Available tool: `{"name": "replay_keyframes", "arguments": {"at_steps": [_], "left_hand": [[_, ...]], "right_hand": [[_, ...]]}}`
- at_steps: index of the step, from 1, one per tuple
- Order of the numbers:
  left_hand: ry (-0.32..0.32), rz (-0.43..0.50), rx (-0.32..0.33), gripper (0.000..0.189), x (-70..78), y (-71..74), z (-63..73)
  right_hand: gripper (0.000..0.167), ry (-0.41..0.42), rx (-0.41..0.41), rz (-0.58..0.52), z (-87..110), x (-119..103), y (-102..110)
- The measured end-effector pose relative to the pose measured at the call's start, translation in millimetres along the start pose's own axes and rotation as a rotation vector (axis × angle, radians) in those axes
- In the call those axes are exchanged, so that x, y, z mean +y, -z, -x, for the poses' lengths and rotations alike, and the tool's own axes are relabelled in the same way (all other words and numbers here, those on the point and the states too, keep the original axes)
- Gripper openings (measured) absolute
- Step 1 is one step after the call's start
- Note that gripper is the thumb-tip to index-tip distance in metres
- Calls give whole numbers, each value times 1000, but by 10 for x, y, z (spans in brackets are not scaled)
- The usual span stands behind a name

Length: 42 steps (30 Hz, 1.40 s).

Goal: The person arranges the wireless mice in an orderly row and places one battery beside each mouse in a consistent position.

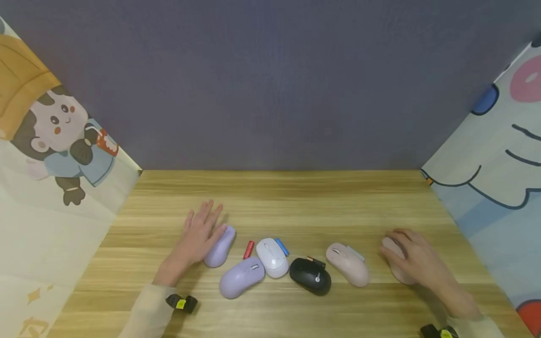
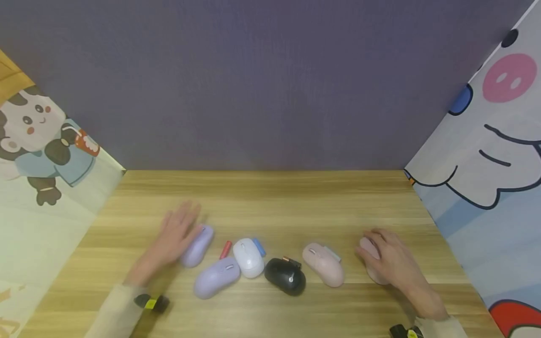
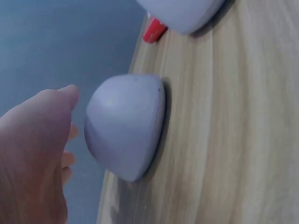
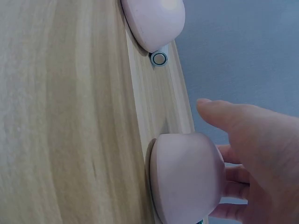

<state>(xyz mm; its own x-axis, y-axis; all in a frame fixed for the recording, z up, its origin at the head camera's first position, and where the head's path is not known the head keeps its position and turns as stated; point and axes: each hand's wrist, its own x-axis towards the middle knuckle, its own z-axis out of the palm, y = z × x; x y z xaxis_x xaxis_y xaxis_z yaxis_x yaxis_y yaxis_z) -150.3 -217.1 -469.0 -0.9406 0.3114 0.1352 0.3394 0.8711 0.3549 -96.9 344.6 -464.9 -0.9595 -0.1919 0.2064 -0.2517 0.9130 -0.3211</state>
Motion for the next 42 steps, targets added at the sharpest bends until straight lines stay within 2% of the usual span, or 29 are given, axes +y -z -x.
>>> {"name": "replay_keyframes", "arguments": {"at_steps": [8, 15, 21, 25, 34, 42], "left_hand": [[-98, 16, -67, 58, 125, 3, 106], [-180, 6, -73, 55, 157, -26, 151], [-229, -10, -38, 51, 149, -59, 155], [-229, 4, -22, 50, 159, -64, 157], [-192, 46, -49, 52, 165, -81, 164], [-164, 48, -59, 53, 149, -111, 157]], "right_hand": [[51, 14, 22, -15, 24, 39, -25], [53, -9, 4, -17, 30, 29, -24], [55, -14, 2, -33, 30, 20, -35], [56, -11, 12, -34, 35, 19, -49], [56, 14, 39, -23, 43, 32, -84], [53, 49, 88, -32, 38, 56, -110]]}}
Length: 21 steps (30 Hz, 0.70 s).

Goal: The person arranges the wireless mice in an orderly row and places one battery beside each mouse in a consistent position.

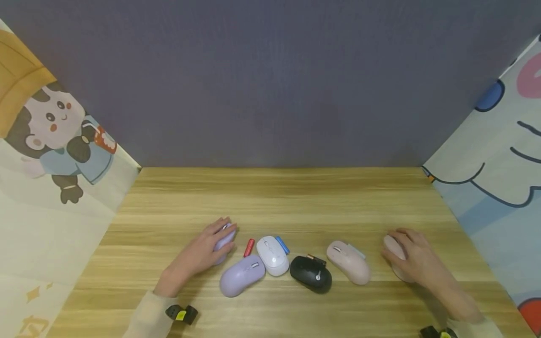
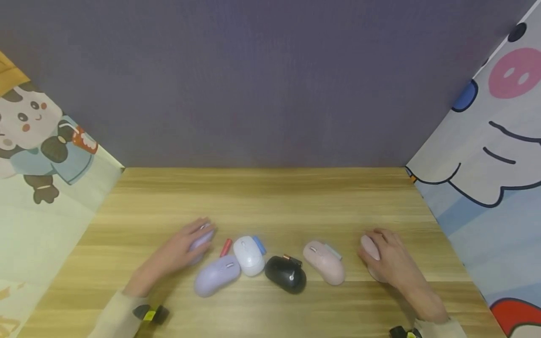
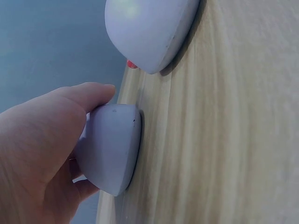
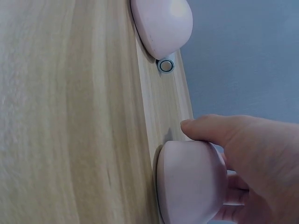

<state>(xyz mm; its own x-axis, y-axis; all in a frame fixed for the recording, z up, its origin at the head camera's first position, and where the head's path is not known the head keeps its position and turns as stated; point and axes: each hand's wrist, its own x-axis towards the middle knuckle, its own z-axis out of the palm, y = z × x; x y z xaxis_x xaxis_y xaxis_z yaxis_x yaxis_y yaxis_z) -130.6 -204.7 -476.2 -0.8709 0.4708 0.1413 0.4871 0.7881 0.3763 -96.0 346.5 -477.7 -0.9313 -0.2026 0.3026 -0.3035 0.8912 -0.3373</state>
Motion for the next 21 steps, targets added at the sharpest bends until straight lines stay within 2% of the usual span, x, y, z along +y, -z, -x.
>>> {"name": "replay_keyframes", "arguments": {"at_steps": [8, 16, 21], "left_hand": [[-3, 0, 9, 52, 12, 2, 1], [-9, -3, 14, 52, 1, -8, 1], [-10, -12, 16, 52, -20, -20, -4]], "right_hand": [[52, -16, -8, -8, -7, -14, -4], [49, 9, 11, 31, -6, -35, -24], [48, -38, -19, 25, -14, -63, -20]]}}
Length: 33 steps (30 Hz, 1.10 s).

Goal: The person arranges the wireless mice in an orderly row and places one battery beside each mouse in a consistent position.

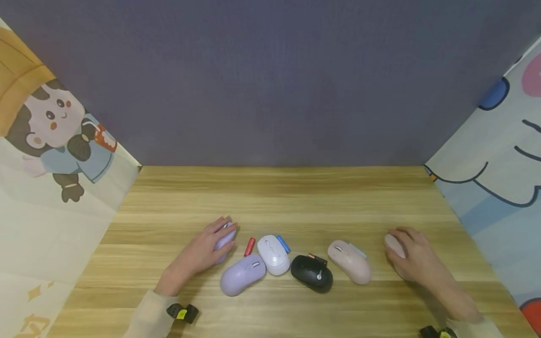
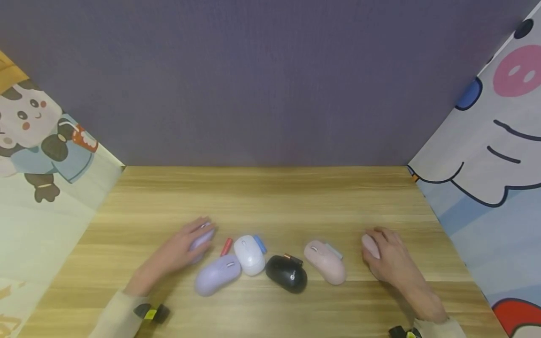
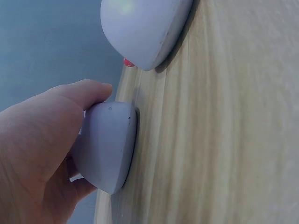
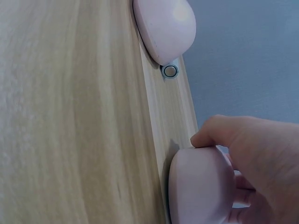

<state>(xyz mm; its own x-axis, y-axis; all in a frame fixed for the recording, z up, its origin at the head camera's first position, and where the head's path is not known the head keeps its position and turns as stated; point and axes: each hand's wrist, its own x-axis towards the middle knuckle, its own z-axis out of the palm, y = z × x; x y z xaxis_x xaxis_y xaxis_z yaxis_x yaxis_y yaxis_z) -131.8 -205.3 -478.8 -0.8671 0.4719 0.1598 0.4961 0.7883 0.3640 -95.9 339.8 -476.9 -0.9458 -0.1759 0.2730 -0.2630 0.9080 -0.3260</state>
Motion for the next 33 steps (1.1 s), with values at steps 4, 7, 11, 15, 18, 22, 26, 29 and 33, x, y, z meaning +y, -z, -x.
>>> {"name": "replay_keyframes", "arguments": {"at_steps": [4, 7, 11, 15, 18, 22, 26, 29, 33], "left_hand": [[6, -1, -3, 52, 2, -5, -10], [11, -1, -1, 52, 7, -5, -12], [10, -5, 7, 51, 15, -3, -10], [-1, -9, 13, 51, 22, 2, -9], [-11, -10, 20, 51, 21, 2, -10], [-16, -10, 28, 50, 10, 5, -14], [-16, -7, 31, 50, 2, 1, -17], [-17, -7, 32, 50, 0, -4, -17], [-19, -8, 36, 50, 4, -8, -13]], "right_hand": [[47, -7, 17, -14, -10, -12, -4], [47, -1, 35, -19, -26, -16, -12], [47, -18, 32, -32, -48, -27, -16], [46, -22, 29, -45, -60, -34, -21], [45, -23, 26, -50, -67, -39, -26], [47, -30, 24, -42, -82, -51, -33], [48, -25, 42, -41, -88, -58, -50], [49, -10, 69, -43, -95, -58, -64], [49, -3, 89, -43, -104, -68, -73]]}}
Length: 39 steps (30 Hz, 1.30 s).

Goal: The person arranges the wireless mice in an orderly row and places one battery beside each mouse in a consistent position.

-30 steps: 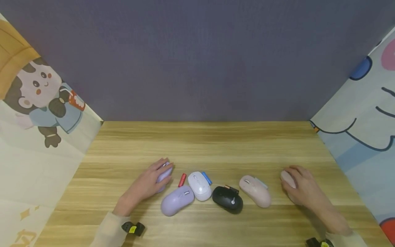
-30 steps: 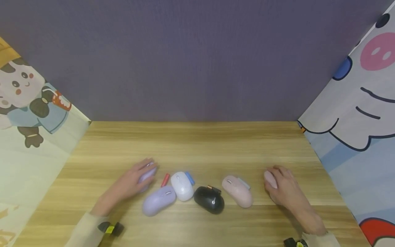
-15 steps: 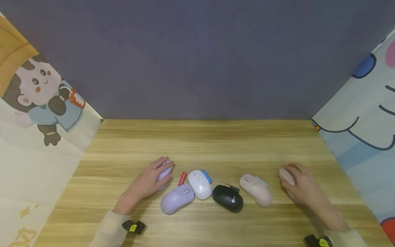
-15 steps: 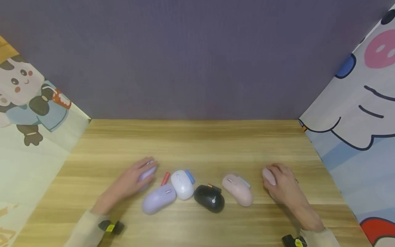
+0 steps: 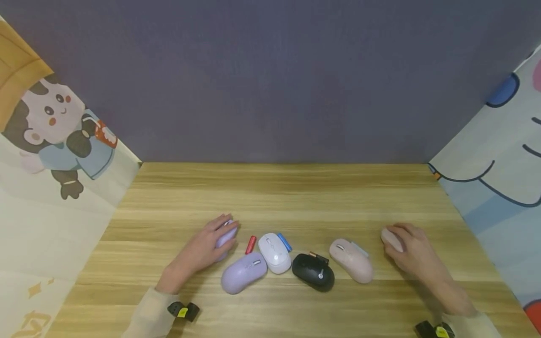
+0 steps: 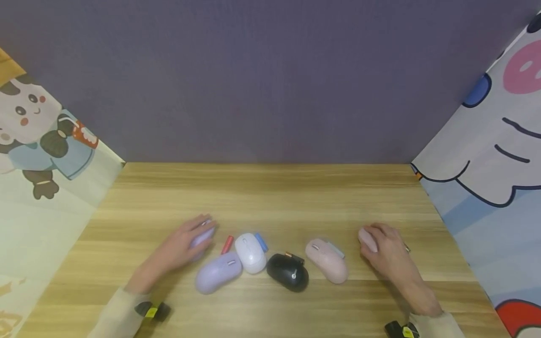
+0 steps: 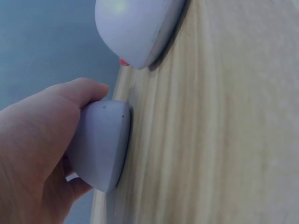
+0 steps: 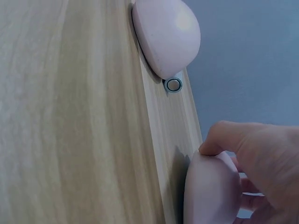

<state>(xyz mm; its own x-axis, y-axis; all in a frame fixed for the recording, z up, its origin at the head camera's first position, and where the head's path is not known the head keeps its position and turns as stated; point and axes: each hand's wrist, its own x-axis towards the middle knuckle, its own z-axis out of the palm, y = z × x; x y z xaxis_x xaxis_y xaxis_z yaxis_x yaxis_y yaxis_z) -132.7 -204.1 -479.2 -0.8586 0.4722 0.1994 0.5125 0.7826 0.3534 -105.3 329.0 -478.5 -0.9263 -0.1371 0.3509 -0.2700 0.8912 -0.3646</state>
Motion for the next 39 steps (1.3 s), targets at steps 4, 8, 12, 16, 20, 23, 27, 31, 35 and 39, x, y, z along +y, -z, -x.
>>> {"name": "replay_keyframes", "arguments": {"at_steps": [4, 8, 12, 16, 20, 23, 27, 31, 35, 39], "left_hand": [[4, 5, -6, 50, 5, 4, -2], [17, 5, -18, 50, 2, 7, -3], [17, 7, -18, 50, -5, 2, -7], [8, 4, -12, 50, -14, -9, -11], [7, 1, -12, 50, -22, -15, -8], [10, 7, -13, 51, -28, -19, -3], [11, 12, -13, 51, -34, -21, -5], [10, 5, -14, 51, -36, -20, -7], [13, 3, -16, 51, -34, -20, -8], [12, 2, -21, 52, -40, -21, -9]], "right_hand": [[48, -40, -27, 13, -3, -33, 7], [47, -80, -68, 37, -13, -74, 15], [45, -78, -74, 47, -22, -95, 19], [44, -49, -58, 59, -26, -95, 16], [45, -20, -37, 70, -28, -90, 4], [46, -3, -13, 61, -26, -82, -15], [45, 34, 33, 37, -49, -65, -35], [45, 56, 48, 29, -79, -55, -42], [47, 74, 53, 22, -128, -63, -40], [46, 123, 68, -5, -241, -80, -20]]}}
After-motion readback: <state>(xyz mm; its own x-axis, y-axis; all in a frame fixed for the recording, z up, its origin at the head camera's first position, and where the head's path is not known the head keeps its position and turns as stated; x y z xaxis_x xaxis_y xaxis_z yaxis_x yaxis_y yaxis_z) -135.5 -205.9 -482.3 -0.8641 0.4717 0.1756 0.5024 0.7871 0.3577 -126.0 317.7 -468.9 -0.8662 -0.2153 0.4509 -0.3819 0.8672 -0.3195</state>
